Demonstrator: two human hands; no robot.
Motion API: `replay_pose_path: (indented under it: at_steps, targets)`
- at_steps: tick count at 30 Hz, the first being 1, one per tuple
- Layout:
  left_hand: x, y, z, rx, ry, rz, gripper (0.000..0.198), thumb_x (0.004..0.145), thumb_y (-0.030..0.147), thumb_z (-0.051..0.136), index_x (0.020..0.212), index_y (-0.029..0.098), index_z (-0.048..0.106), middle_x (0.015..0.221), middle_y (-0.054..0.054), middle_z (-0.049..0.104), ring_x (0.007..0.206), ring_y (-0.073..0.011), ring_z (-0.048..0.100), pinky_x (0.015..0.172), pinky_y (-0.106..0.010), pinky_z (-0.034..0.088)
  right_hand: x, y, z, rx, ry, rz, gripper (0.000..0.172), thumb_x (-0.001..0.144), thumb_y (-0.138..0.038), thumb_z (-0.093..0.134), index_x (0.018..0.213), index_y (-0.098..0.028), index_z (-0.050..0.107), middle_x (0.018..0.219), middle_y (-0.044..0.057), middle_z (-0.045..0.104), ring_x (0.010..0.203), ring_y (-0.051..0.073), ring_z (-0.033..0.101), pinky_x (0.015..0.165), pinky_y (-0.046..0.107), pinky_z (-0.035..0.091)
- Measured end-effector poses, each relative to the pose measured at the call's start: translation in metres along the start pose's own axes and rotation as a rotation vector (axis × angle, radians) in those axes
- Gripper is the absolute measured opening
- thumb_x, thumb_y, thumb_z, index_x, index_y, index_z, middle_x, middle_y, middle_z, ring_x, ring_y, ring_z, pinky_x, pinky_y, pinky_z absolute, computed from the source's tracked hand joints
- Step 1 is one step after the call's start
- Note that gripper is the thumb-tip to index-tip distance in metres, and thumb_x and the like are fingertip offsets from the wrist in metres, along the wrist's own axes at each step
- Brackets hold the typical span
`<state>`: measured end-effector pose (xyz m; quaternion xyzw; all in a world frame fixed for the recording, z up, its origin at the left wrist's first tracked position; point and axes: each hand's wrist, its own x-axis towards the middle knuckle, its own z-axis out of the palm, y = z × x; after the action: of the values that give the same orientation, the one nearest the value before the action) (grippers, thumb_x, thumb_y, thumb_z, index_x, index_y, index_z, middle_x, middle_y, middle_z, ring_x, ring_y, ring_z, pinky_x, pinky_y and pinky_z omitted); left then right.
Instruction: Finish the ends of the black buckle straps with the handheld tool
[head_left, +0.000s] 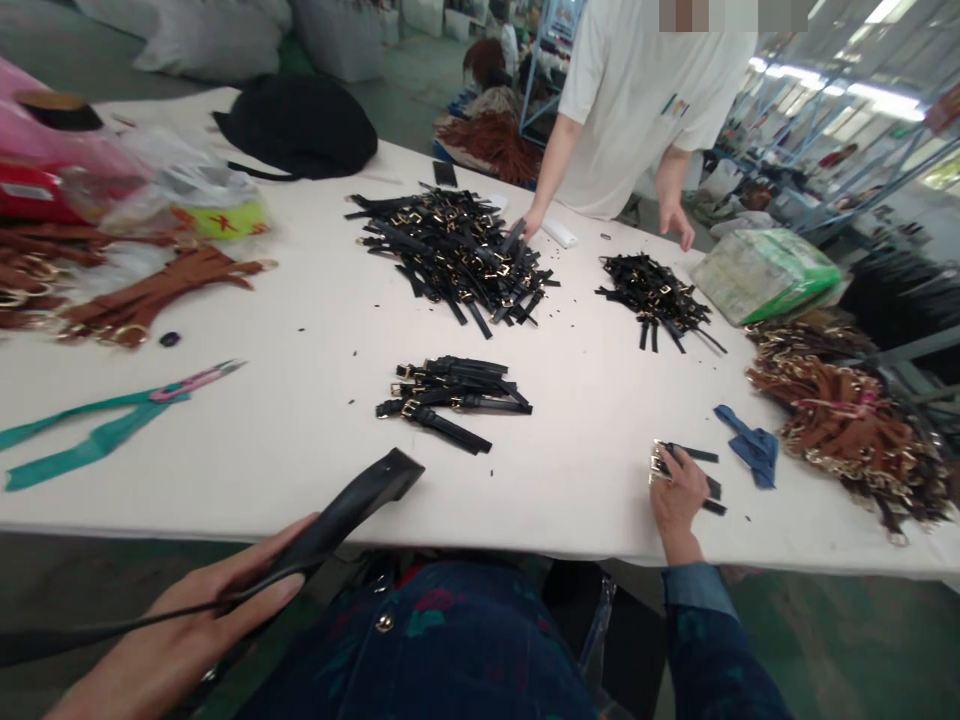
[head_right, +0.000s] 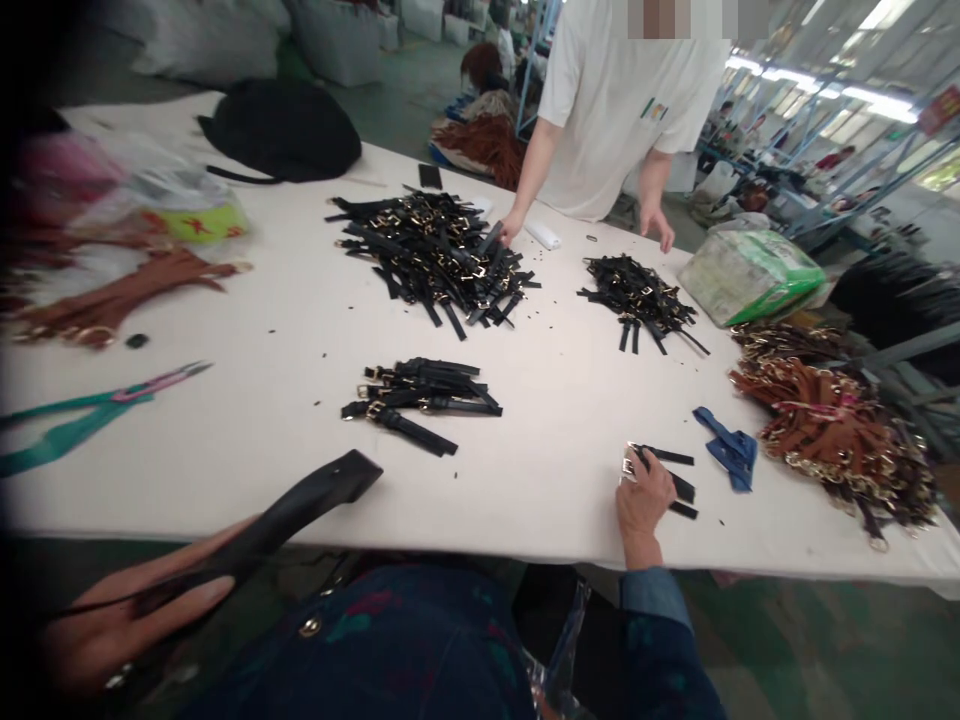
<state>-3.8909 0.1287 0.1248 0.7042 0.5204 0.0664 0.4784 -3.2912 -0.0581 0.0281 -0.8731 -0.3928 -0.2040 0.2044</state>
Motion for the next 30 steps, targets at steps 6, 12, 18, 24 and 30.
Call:
replay_pose_path:
  at_steps: [6,12,18,24,30]
  targets:
    - [-0.005,0.026,-0.008,-0.078,-0.022,0.006,0.063,0.078,0.059,0.065,0.137,0.04,0.053,0.142,0.012,0.053,0.133,-0.0344,0.048,0.117,-0.047,0.03,-0.017,-0.213,0.01,0.581,-0.369,-0.404,0.04,0.085,-0.013,0.045,0.117,-0.025,0.066,0.115,0.008,0.067,0.106,0.023,0.059,0.092,0.041,0.047]
    - [-0.013,0.023,-0.011,-0.082,-0.019,0.002,0.064,0.08,0.056,0.066,0.138,0.035,0.053,0.144,0.009,0.052,0.135,-0.0331,0.045,0.118,-0.044,0.029,-0.017,-0.347,0.027,0.434,-0.598,-0.53,0.034,0.086,-0.025,0.063,0.119,-0.021,0.064,0.111,0.011,0.068,0.104,0.027,0.056,0.088,0.041,0.045]
    - [-0.026,0.014,-0.013,-0.142,-0.024,-0.06,0.066,0.082,0.055,0.064,0.142,0.035,0.048,0.142,0.008,0.055,0.13,-0.0344,0.051,0.107,-0.041,0.046,-0.009,-0.352,0.034,0.509,-0.572,-0.504,0.026,0.087,-0.018,0.057,0.111,-0.02,0.068,0.104,0.01,0.067,0.099,0.024,0.055,0.09,0.038,0.045]
    - [-0.033,0.016,-0.024,-0.132,-0.038,-0.049,0.069,0.085,0.054,0.062,0.146,0.027,0.043,0.149,0.001,0.047,0.134,-0.031,0.047,0.113,-0.041,0.036,-0.049,-0.331,0.008,0.671,-0.656,-0.664,0.029,0.085,-0.019,0.06,0.112,-0.022,0.067,0.101,0.007,0.065,0.098,0.022,0.057,0.087,0.034,0.049]
    - [-0.031,0.031,-0.026,-0.176,-0.081,-0.124,0.073,0.085,0.059,0.059,0.146,0.023,0.043,0.148,-0.001,0.049,0.133,-0.0341,0.048,0.113,-0.048,0.035,-0.093,-0.306,-0.003,0.644,-0.638,-0.57,0.029,0.086,-0.021,0.057,0.112,-0.021,0.069,0.099,0.01,0.061,0.094,0.024,0.054,0.081,0.039,0.049]
